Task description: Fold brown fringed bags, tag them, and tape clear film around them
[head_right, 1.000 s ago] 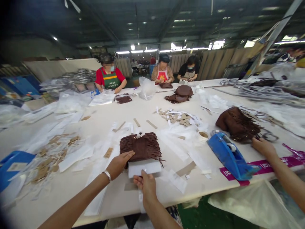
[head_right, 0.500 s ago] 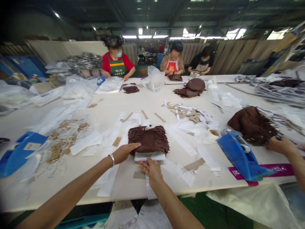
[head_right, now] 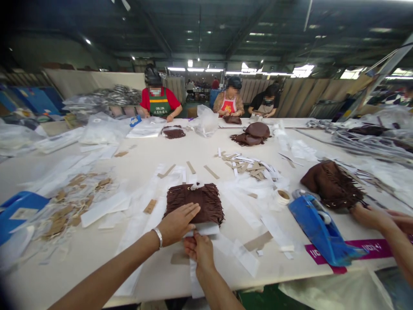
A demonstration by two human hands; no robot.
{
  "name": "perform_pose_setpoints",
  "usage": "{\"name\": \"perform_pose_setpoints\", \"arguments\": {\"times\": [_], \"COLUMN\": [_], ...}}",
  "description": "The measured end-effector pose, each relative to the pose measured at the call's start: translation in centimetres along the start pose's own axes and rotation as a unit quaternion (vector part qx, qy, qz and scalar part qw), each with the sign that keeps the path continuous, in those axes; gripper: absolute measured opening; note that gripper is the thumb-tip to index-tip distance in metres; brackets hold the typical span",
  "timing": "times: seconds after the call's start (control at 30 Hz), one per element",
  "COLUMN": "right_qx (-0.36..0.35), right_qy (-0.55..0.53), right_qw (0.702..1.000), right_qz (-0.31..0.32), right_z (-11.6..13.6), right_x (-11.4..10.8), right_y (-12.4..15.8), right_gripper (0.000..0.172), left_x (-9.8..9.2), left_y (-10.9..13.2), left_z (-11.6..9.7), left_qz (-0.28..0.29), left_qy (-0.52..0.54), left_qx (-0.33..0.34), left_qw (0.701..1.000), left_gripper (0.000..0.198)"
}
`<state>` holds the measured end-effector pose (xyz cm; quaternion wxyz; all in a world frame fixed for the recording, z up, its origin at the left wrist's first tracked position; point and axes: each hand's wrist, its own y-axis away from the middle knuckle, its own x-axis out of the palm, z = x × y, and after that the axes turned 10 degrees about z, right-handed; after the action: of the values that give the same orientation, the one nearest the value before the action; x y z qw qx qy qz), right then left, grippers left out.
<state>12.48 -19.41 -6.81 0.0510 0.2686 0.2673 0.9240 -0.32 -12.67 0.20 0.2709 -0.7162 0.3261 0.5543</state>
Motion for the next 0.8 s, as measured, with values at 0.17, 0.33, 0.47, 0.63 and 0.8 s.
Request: {"name": "perform_pose_setpoints", "arguments": {"times": [0.17,0.33,0.47,0.63,0.8], "right_qx": [-0.02,-0.02,-0.043,0.013,0.087], "right_qy": [-0.034,-0.065,-0.087,-0.034,0.23], "right_qw": [0.999,0.998,0.995,0.999,0.963], "right_qz": [-0.007,-0.019,-0.004,-0.003,0.11], "right_z": [-0.2,-1.0,-1.1,-0.4,1.4], "right_x": [-0.4,-0.5,-0.2,-0.9,-3.6], "right_y": [0.0,-0.3,-1.0,-1.6,-0.9], "right_gripper": [0.042,0.048,0.043,0.039,0.044], "left_x": [3.9,5.3,6.3,6.3,6.7], "left_y": [-0.3,0.7,1.1,1.8,2.0], "left_z": [0.5,0.9,1.0,0.6,0.5], "left_qz": [0.039,-0.01,-0.015,0.014,-0.018], "left_qy": [-0.062,-0.097,-0.092,-0.075,-0.094], "left_qx": [0.017,0.033,0.038,0.03,0.021], "left_qw": [0.997,0.995,0.995,0.997,0.995], "left_gripper": [0.054,0.056,0.067,0.069,0.053]}}
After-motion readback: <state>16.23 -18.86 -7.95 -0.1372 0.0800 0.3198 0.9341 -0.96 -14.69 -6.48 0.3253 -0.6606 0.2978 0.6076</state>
